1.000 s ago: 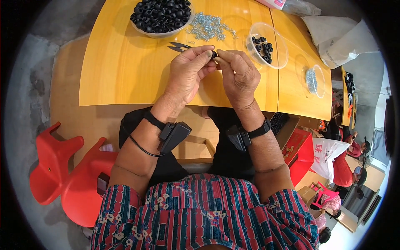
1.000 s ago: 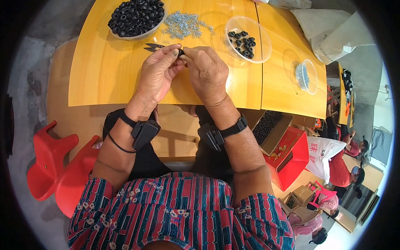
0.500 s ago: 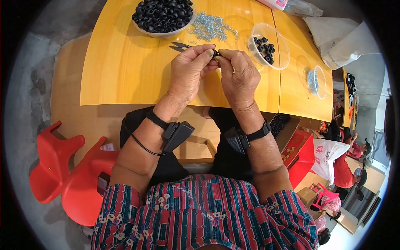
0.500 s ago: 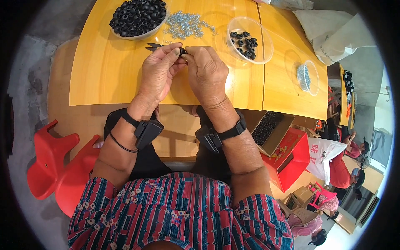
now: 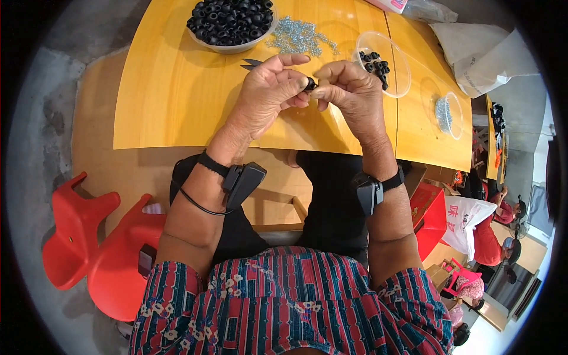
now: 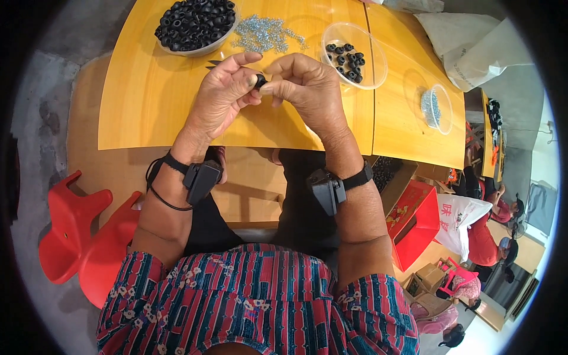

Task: The person assembles small items by inserting clear beads into black plastic pieces by hand.

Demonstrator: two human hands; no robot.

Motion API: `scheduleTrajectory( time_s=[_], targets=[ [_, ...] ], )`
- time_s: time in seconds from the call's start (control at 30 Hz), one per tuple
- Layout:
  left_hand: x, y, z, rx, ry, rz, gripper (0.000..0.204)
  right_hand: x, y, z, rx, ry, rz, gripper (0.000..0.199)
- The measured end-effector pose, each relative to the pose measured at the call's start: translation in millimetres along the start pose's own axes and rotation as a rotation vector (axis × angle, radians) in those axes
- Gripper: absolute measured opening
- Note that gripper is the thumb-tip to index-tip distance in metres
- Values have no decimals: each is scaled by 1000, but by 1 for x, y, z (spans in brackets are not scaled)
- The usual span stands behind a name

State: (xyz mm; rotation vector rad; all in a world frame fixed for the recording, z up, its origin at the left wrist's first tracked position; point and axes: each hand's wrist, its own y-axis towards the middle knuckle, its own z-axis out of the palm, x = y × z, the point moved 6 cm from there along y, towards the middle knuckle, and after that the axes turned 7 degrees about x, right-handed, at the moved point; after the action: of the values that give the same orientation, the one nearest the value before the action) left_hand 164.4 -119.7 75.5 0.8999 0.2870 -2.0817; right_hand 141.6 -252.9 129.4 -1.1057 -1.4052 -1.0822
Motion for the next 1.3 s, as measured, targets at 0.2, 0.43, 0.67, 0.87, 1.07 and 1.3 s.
scheduleTrajectory(
  time_s=[0.2, 0.43, 0.67, 0.87, 1.07, 1.3],
  targets=[
    [0, 1, 2, 58, 68, -100, 56, 1, -1, 6, 238, -86, 137, 28],
    [8, -2, -2, 36, 0, -112, 50, -2, 2, 10, 287, -30, 199, 27],
    [2, 0, 11, 25, 228, -76, 48, -11, -1, 4, 146, -1, 159, 24],
    [-1, -3, 19, 29, 499, 118, 44, -15, -1, 13, 68, -94, 80, 19],
    [4, -2, 17, 29, 499, 5, 46, -22, -2, 10, 20, -105, 65, 14],
    [2, -1, 16, 39, 427, 34, 50, -27, -1, 11, 39, 146, 136, 15]
  ],
)
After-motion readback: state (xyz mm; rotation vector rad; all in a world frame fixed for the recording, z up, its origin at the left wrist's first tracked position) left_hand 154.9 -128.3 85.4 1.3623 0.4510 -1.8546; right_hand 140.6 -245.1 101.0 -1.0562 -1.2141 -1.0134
